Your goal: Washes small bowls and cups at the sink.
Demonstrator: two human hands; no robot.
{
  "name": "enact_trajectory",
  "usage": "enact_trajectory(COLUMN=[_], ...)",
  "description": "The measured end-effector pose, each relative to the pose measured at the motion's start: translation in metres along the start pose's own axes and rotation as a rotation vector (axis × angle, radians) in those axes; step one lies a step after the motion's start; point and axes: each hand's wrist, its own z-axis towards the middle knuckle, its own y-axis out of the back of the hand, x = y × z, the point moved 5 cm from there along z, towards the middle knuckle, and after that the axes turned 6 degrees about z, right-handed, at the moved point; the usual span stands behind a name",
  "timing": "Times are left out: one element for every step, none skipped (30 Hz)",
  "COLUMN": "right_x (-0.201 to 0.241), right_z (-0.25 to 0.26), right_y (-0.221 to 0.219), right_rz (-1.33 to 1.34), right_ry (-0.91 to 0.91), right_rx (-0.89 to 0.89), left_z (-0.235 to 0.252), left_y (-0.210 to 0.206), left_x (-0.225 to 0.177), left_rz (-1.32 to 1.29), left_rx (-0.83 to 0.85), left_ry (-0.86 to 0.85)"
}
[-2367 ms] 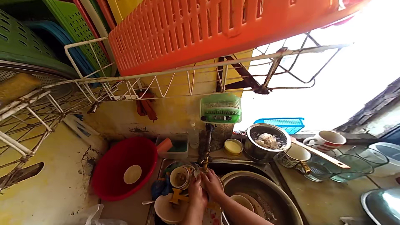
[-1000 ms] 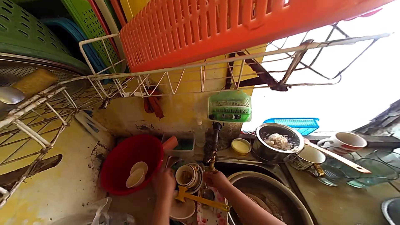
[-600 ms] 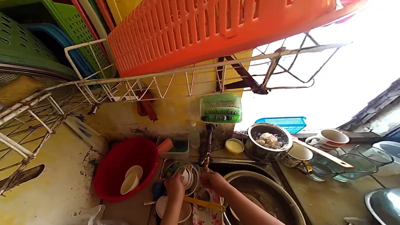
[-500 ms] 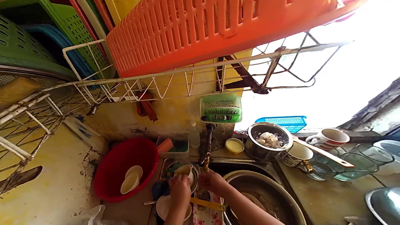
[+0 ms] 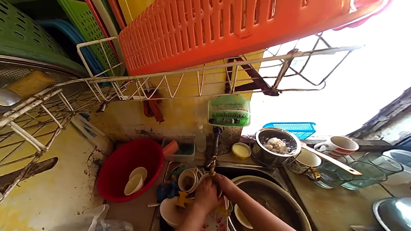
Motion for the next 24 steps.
enact_trajectory(right_x=[0.000,0.000,0.000,0.002,0.004,0.005,0.005,0.004,0.003,0.002,0.001,0.001,0.001,0.002,0.002,0.000,-0.003,-0.006,-0.010,-0.014,-0.015,-0.015,-0.015,-0.015], right_z=[0.001,0.001,0.003,0.004,0.005,0.006,0.006,0.006,0.004,0.003,0.002,0.001,-0.001,-0.003,-0.004,-0.003,-0.003,-0.004,-0.005,-0.005,-0.006,-0.007,-0.006,-0.006], right_y=[-0.003,-0.005,-0.007,-0.008,-0.008,-0.007,-0.006,-0.006,-0.007,-0.009,-0.011,-0.012,-0.014,-0.016,-0.018,-0.019,-0.020,-0.021,-0.022,-0.021,-0.019,-0.015,-0.011,-0.009], right_rz=[0.033,0.071,0.096,0.091,0.070,0.050,0.048,0.062,0.086,0.120,0.160,0.206,0.256,0.304,0.344,0.368,0.370,0.348,0.314,0.280,0.244,0.215,0.191,0.186], right_ry=[0.028,0.052,0.072,0.083,0.084,0.081,0.087,0.102,0.121,0.137,0.139,0.129,0.113,0.094,0.072,0.041,-0.005,-0.062,-0.116,-0.163,-0.196,-0.207,-0.204,-0.191], right_rx=[-0.006,-0.008,-0.005,-0.002,-0.003,0.005,0.025,0.051,0.075,0.096,0.106,0.107,0.101,0.094,0.088,0.077,0.057,0.033,-0.003,-0.050,-0.100,-0.147,-0.172,-0.179], left_z=[0.000,0.000,-0.001,-0.002,-0.003,-0.006,-0.009,-0.014,-0.020,-0.026,-0.031,-0.036,-0.040,-0.043,-0.045,-0.045,-0.044,-0.041,-0.039,-0.040,-0.041,-0.043,-0.045,-0.046], left_y=[0.004,0.006,0.005,-0.001,-0.007,-0.013,-0.017,-0.020,-0.020,-0.016,-0.007,0.004,0.015,0.024,0.029,0.028,0.022,0.015,0.009,0.007,0.010,0.011,0.011,0.008], left_x=[0.000,0.000,0.001,0.002,0.003,0.005,0.007,0.011,0.016,0.019,0.020,0.020,0.019,0.017,0.014,0.011,0.008,0.006,0.004,0.002,0.003,0.007,0.014,0.024], left_rz=[-0.036,-0.063,-0.076,-0.075,-0.062,-0.036,0.009,0.065,0.126,0.175,0.207,0.213,0.218,0.210,0.196,0.178,0.156,0.120,0.051,-0.069,-0.235,-0.442,-0.658,-0.870], left_rx=[-0.003,-0.038,-0.105,-0.194,-0.238,-0.206,-0.177,-0.170,-0.216,-0.228,-0.184,-0.085,-0.007,0.037,0.039,-0.008,-0.094,-0.174,-0.219,-0.207,-0.201,-0.236,-0.313,-0.393], left_ry=[0.059,0.102,0.107,0.070,0.008,-0.059,-0.123,-0.175,-0.213,-0.205,-0.144,-0.043,0.056,0.132,0.169,0.168,0.138,0.105,0.100,0.139,0.199,0.267,0.335,0.408])
